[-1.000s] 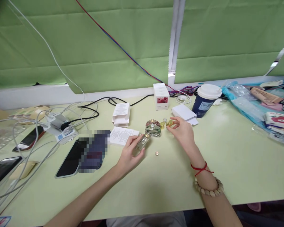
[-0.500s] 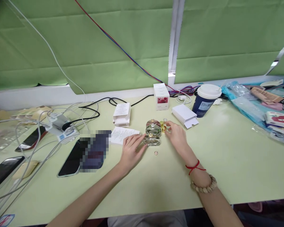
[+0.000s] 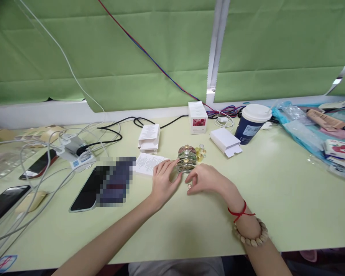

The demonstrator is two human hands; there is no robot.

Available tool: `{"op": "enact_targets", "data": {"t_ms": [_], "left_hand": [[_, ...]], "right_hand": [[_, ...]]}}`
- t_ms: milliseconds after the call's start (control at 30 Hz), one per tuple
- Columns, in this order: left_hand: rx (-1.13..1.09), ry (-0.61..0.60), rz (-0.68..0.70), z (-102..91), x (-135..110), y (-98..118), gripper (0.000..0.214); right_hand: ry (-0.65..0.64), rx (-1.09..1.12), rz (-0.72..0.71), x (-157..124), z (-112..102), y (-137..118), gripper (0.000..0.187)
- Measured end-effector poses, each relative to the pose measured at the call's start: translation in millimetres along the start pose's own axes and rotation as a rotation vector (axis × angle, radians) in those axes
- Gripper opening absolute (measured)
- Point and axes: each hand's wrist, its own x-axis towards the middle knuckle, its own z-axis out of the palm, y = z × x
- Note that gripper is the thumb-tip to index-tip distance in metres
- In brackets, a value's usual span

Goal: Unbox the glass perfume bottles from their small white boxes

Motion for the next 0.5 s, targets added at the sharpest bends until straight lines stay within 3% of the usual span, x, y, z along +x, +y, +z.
{"op": "enact_targets", "data": {"t_ms": [67,200,267,400,500], "left_hand": [[-0.013,-0.028,0.004,-6.2,0.6,-1.2,0.052],[0.048,-0.154,-0.006,-26.8,8.6,-16.8,0.071],[0.121,-0.335,-0.081,-38.8,15.1,-31.7,0.083],[0.267,-0.817,-0.233,-58.4,24.5,-62.6,0.115],[0.231,-0.836,-0.240,-64.7,26.4,-74.4,0.106]], "right_hand": [[-0.003,-0.025,-0.001,1.5,0.5,-0.3,0.017],[-0.030,0.055,0.126,1.4,-8.5,13.3,0.022],[0.028,0.035,0.202,1.0,-13.8,24.5,0.024],[0.145,-0.040,0.310,1.2,-18.4,41.1,0.023],[0.182,-0.050,0.346,2.5,-17.2,44.0,0.019]]}}
